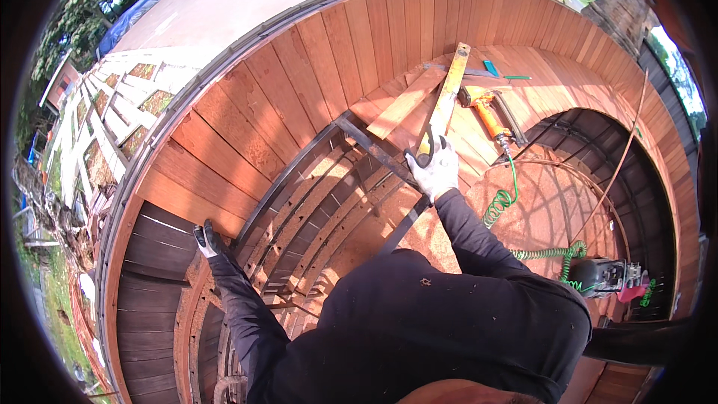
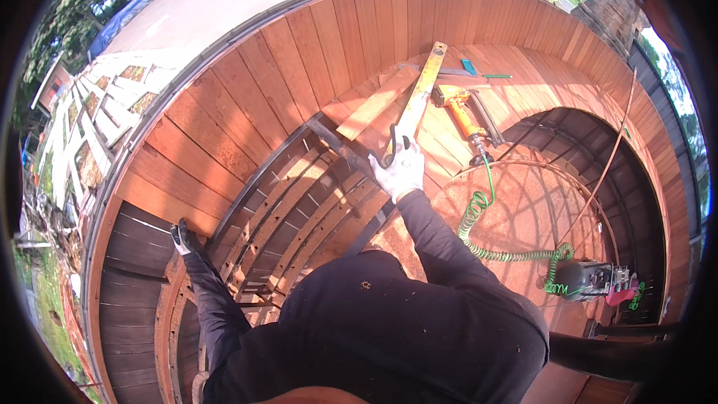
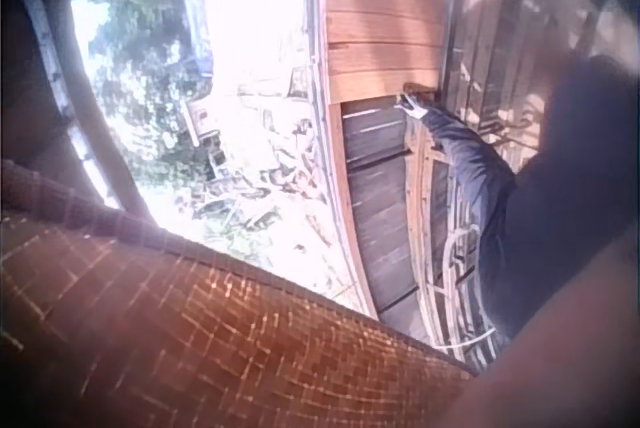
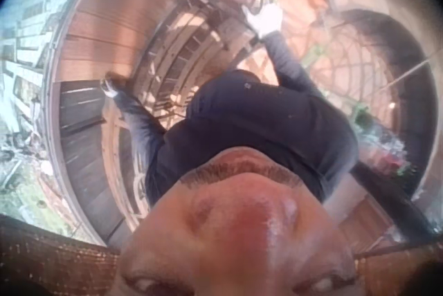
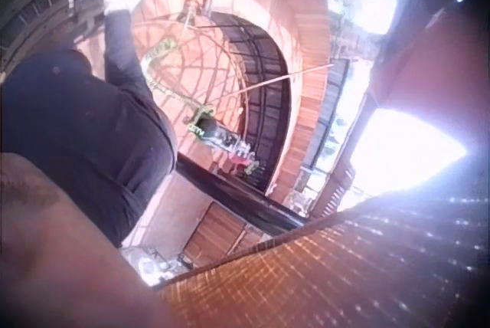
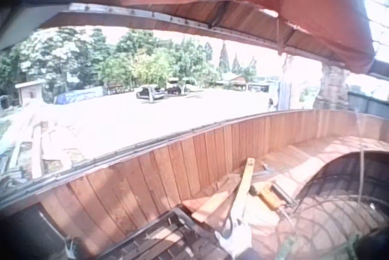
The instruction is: The person installs wooden planks on a curved wooden structure. They use a nail gun to secure the planks and a spirit level to check alignment, repeating the process for multiple planks.
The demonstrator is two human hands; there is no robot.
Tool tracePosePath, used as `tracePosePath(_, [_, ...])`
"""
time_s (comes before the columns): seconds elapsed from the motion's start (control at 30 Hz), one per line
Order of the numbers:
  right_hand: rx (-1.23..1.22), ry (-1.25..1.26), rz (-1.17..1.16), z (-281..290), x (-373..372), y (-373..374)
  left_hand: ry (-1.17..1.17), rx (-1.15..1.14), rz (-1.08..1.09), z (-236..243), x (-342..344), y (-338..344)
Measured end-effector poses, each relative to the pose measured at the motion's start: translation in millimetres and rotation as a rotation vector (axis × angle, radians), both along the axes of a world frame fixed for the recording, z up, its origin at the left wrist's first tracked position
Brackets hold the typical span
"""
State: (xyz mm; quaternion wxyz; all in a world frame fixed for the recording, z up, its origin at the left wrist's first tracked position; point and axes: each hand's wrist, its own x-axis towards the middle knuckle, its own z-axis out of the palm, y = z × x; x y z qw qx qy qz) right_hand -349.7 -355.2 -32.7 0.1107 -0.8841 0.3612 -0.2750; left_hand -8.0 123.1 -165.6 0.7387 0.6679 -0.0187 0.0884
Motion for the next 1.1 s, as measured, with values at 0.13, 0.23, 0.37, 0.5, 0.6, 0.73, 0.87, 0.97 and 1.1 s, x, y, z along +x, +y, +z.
tracePosePath(0.13, [0.156, 0.334, -0.236, 4, 1, -47, -0.293, 0.062, 0.175, -15, -13, 10])
tracePosePath(0.23, [0.29, 0.453, -0.218, 8, 11, -44, -0.337, -0.079, 0.498, -27, -39, 2])
tracePosePath(0.37, [0.3, 0.363, -0.249, -9, 22, -44, -0.291, -0.012, 0.505, 8, -108, -27])
tracePosePath(0.5, [0.321, 0.341, -0.254, -36, 25, -70, -0.294, 0.138, 0.496, 2, -140, -10])
tracePosePath(0.6, [0.373, 0.081, -0.328, -43, 14, -81, -0.259, 0.02, 0.506, 0, -154, 4])
tracePosePath(0.73, [0.61, -0.405, -0.163, -44, 13, -91, -0.247, 0.053, 0.499, 10, -173, 21])
tracePosePath(0.87, [0.43, -0.519, -0.093, -39, 7, -70, -0.252, -0.131, 0.342, 36, -180, -4])
tracePosePath(0.97, [0.166, -0.544, 0.014, -7, 5, -18, -0.245, -0.123, 0.252, 67, -191, -29])
tracePosePath(1.1, [0.039, -0.561, 0.269, 30, 1, 35, -0.151, -0.132, -0.069, 111, -201, -72])
